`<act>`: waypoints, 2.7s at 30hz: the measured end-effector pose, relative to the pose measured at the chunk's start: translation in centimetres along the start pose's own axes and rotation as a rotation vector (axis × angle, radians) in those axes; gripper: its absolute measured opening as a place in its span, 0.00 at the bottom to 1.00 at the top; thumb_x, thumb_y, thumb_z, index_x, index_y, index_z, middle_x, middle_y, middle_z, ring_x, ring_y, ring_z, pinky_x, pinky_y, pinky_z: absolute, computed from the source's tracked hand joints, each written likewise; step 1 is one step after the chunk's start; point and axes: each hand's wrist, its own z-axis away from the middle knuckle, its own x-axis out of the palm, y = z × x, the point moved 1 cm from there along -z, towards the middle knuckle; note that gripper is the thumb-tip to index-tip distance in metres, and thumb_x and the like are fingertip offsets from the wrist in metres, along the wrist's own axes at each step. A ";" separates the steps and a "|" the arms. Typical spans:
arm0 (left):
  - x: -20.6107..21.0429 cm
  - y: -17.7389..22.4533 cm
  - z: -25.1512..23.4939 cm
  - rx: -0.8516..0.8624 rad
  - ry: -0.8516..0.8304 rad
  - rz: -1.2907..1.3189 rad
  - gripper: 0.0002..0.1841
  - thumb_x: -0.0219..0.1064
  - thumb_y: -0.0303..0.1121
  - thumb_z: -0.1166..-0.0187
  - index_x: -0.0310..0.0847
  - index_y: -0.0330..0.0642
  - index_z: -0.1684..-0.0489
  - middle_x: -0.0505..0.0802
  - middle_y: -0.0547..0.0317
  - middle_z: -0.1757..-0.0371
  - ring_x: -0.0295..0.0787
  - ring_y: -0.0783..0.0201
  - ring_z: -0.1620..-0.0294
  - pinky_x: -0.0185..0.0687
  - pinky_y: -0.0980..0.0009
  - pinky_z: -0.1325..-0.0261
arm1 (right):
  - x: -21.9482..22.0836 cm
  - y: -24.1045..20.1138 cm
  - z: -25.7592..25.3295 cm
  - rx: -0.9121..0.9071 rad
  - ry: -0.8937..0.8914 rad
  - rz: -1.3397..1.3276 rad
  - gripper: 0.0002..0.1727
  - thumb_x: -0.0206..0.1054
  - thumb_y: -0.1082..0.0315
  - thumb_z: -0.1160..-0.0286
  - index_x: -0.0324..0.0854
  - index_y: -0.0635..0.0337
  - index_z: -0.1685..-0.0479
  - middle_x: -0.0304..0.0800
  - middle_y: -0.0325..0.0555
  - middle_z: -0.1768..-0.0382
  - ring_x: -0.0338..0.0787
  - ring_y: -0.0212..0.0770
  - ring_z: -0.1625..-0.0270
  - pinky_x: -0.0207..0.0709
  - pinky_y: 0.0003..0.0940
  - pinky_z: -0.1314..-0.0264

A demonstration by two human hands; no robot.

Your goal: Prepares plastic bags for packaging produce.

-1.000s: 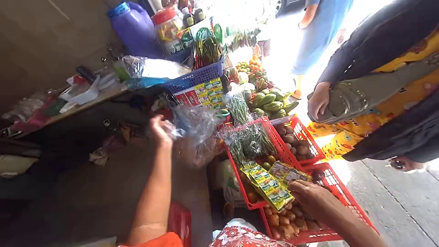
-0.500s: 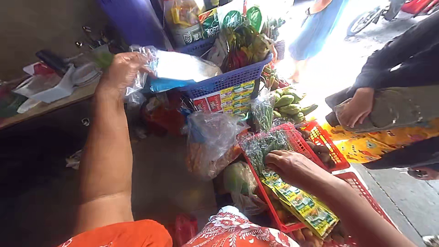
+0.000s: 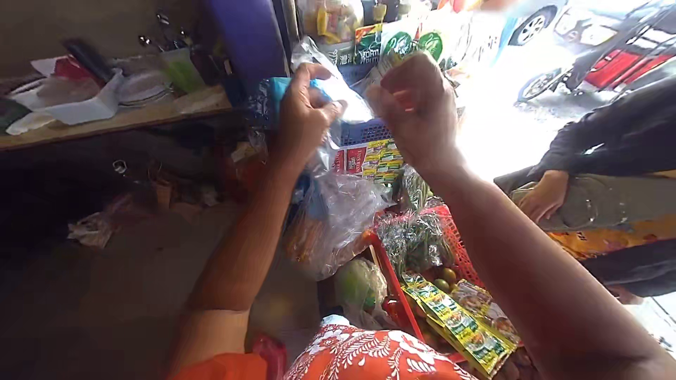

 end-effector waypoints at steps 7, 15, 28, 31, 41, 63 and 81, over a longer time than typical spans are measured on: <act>3.7 -1.0 3.2 -0.060 0.350 0.027 0.25 0.65 0.24 0.28 0.67 0.35 0.30 0.82 0.59 0.75 0.76 0.67 0.80 0.77 0.68 0.72 | -0.5 1.0 -7.2 0.080 0.054 0.447 0.11 0.59 0.77 0.27 0.79 0.69 0.48 0.89 0.57 0.51 0.89 0.51 0.46 0.80 0.52 0.40; 6.5 -1.4 3.5 0.046 0.371 -0.165 0.30 0.66 0.27 0.27 0.62 0.25 0.25 0.92 0.42 0.58 0.94 0.51 0.56 0.89 0.51 0.52 | 2.5 -3.1 -3.9 -0.277 -0.135 0.420 0.21 0.73 0.58 0.27 0.81 0.64 0.43 0.84 0.60 0.38 0.84 0.56 0.34 0.78 0.57 0.34; -7.2 -2.8 1.0 -0.026 0.392 -0.373 0.20 0.53 0.34 0.11 0.76 0.35 0.26 0.91 0.43 0.38 0.91 0.54 0.38 0.84 0.56 0.33 | 7.5 3.4 -6.4 -0.089 -0.489 0.499 0.31 0.76 0.64 0.30 0.78 0.58 0.24 0.75 0.59 0.21 0.78 0.65 0.23 0.70 0.75 0.30; -8.5 -6.4 4.5 -0.235 0.626 -0.138 0.18 0.56 0.34 0.14 0.74 0.28 0.35 0.88 0.42 0.44 0.87 0.58 0.44 0.83 0.60 0.40 | 9.3 3.3 -6.2 -0.042 -0.431 0.590 0.50 0.83 0.52 0.40 0.63 0.48 0.11 0.72 0.56 0.17 0.74 0.64 0.19 0.64 0.75 0.25; -6.2 -24.0 11.2 -0.814 0.161 -0.177 0.16 0.62 0.37 0.15 0.84 0.36 0.38 0.92 0.41 0.47 0.91 0.50 0.48 0.86 0.49 0.42 | 13.0 3.0 -5.7 -0.054 -0.359 0.621 0.58 0.82 0.47 0.40 0.53 0.45 0.05 0.60 0.62 0.11 0.62 0.67 0.12 0.58 0.74 0.20; 3.7 -23.6 22.5 -0.518 0.165 -0.206 0.16 0.65 0.38 0.17 0.90 0.30 0.64 0.92 0.43 0.57 0.91 0.52 0.49 0.84 0.55 0.38 | 28.9 9.8 1.1 0.103 -0.824 0.383 0.17 0.56 0.81 0.19 0.86 0.70 0.39 0.87 0.67 0.36 0.84 0.65 0.29 0.72 0.63 0.23; 4.6 -23.8 23.9 -0.462 0.040 -0.247 0.16 0.61 0.37 0.15 0.91 0.36 0.63 0.93 0.48 0.55 0.89 0.51 0.43 0.84 0.53 0.38 | 36.5 11.8 -1.7 0.288 -1.011 0.852 0.19 0.59 0.65 0.17 0.81 0.78 0.44 0.84 0.80 0.40 0.82 0.80 0.33 0.71 0.82 0.39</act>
